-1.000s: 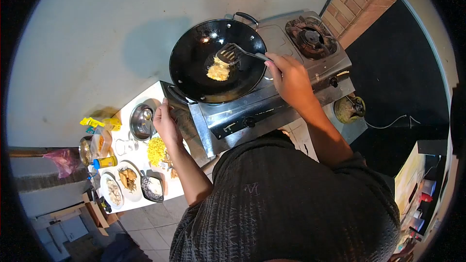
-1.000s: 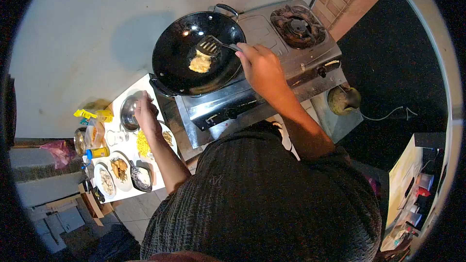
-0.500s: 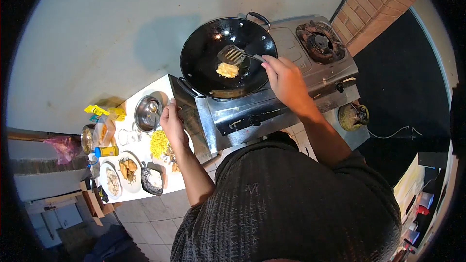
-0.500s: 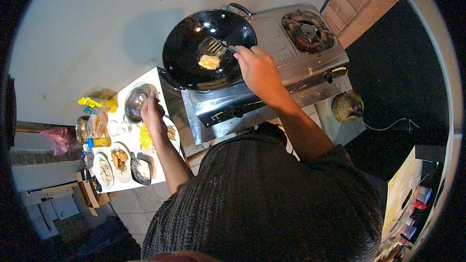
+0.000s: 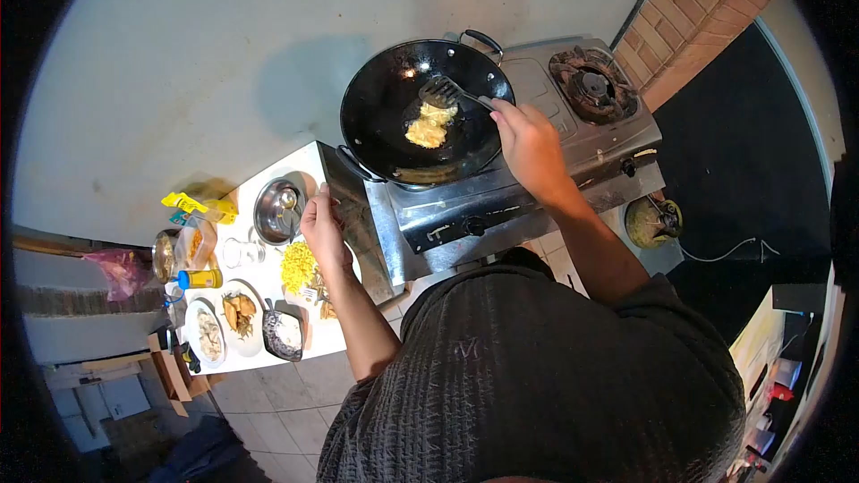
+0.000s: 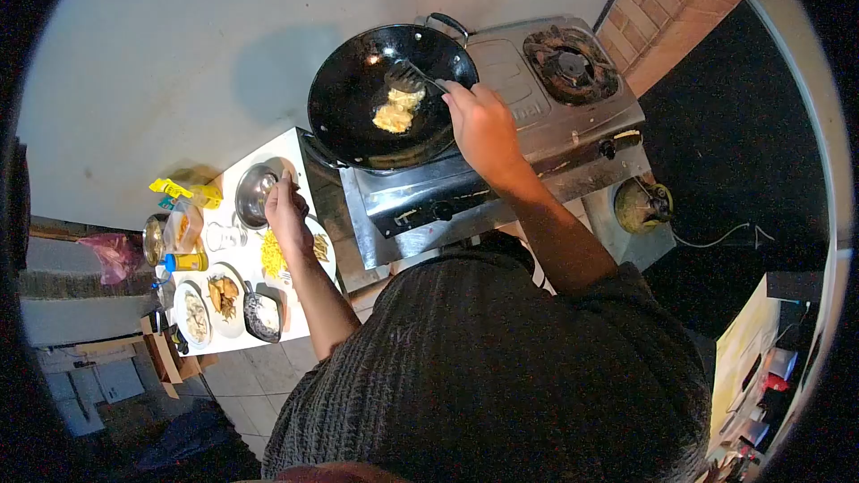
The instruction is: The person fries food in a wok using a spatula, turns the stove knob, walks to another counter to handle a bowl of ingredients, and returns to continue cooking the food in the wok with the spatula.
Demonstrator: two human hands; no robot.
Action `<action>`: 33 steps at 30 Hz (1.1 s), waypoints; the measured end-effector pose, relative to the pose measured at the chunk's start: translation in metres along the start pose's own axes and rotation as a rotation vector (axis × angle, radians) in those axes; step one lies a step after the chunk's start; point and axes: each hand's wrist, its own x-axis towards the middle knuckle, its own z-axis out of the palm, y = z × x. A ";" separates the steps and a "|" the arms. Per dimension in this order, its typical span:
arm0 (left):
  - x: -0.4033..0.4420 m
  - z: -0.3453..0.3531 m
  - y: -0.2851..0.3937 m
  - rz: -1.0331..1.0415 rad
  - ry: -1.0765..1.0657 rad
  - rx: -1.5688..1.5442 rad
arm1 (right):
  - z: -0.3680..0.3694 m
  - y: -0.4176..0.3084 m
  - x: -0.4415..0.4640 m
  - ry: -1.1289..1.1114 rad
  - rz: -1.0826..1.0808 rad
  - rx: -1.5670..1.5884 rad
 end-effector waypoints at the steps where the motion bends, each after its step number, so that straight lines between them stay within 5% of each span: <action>1: 0.000 0.000 0.000 0.000 0.001 -0.002 | -0.001 0.000 0.001 -0.001 -0.002 0.000; 16: 0.008 -0.003 0.001 -0.020 0.011 0.027 | 0.001 0.015 0.029 0.081 0.068 -0.086; 21: 0.008 0.001 0.004 -0.025 -0.018 0.024 | -0.004 0.015 0.062 -0.085 0.111 -0.329; 33: 0.012 0.003 0.002 -0.048 -0.015 0.002 | -0.001 0.008 0.059 -0.086 0.126 -0.292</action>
